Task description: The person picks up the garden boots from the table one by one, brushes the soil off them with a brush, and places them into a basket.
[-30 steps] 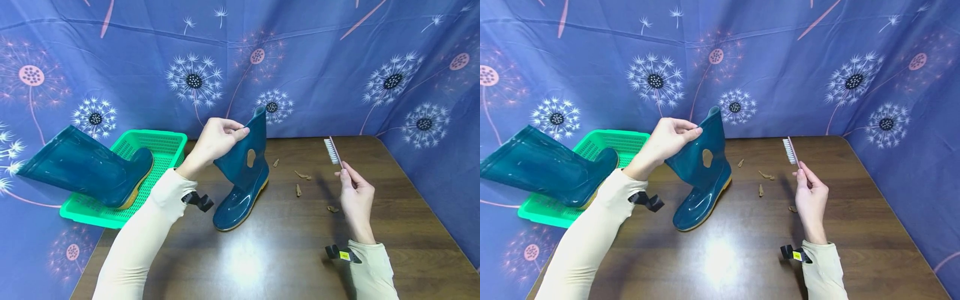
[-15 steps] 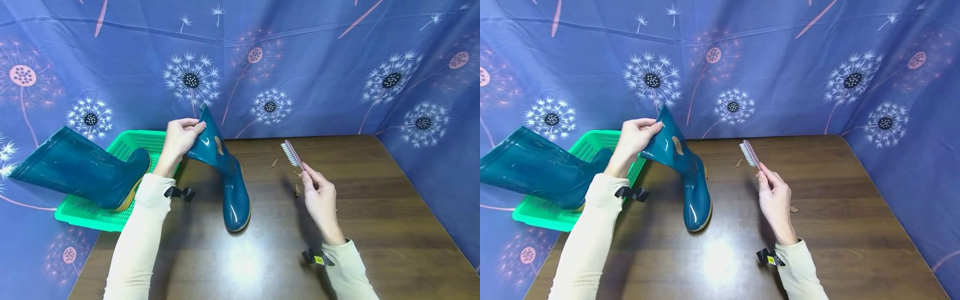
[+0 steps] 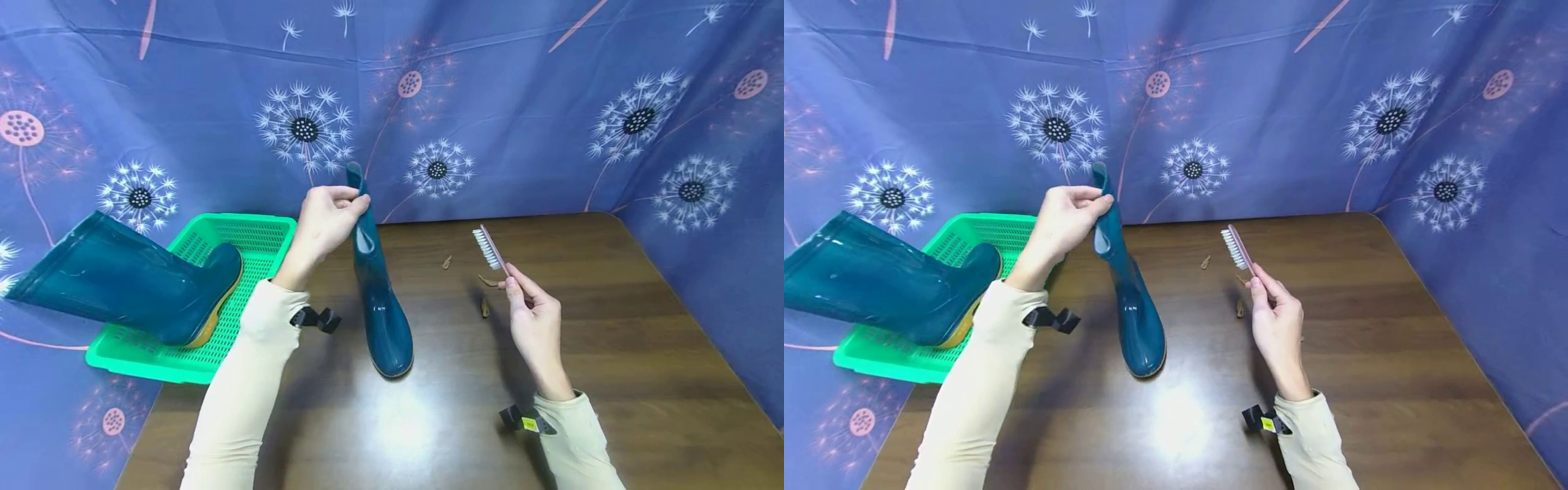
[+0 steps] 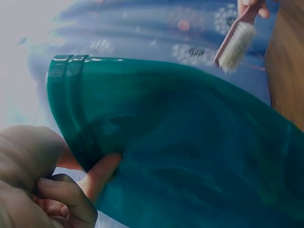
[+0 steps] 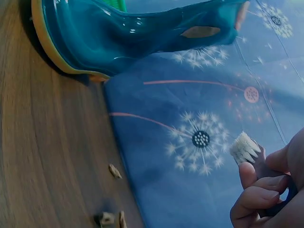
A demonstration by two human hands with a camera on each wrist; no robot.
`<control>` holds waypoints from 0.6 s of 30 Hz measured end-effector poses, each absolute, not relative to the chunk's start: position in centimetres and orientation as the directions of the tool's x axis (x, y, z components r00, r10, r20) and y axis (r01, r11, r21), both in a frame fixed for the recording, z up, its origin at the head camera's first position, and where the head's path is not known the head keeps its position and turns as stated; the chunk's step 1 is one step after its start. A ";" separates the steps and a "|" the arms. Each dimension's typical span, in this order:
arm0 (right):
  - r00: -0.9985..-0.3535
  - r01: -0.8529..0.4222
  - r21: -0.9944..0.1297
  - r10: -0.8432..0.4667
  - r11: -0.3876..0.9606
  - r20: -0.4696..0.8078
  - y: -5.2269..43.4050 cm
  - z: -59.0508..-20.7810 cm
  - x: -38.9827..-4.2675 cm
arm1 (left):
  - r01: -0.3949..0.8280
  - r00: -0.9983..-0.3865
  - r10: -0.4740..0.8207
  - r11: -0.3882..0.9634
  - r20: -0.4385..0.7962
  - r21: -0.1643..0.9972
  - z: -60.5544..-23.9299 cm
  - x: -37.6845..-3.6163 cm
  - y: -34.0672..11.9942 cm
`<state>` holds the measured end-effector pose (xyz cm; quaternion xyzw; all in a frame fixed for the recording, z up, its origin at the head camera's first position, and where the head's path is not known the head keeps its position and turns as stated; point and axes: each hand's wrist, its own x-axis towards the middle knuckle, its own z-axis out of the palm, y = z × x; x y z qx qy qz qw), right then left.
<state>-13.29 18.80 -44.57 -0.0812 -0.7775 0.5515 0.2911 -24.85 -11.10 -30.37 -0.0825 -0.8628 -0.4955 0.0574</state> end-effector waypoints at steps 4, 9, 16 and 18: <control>-0.810 -0.185 -0.906 0.463 0.382 0.360 19.8 -44.4 -13.0 | 0.257 -0.966 0.115 0.514 0.231 0.819 -29.9 -24.6 -7.2; -0.787 -0.193 -0.908 0.493 0.372 0.370 20.8 -44.0 -12.7 | 0.215 -0.968 0.203 0.354 0.149 0.910 -30.4 -24.3 -3.5; -0.728 -0.241 -0.915 0.563 0.323 0.390 22.3 -42.8 -12.2 | 0.081 -0.967 0.251 0.108 0.052 0.991 -30.8 -23.2 -0.7; -0.715 -0.257 -0.915 0.575 0.312 0.397 22.5 -42.6 -12.1 | 0.079 -0.968 0.244 0.070 0.060 0.994 -31.0 -22.9 -0.7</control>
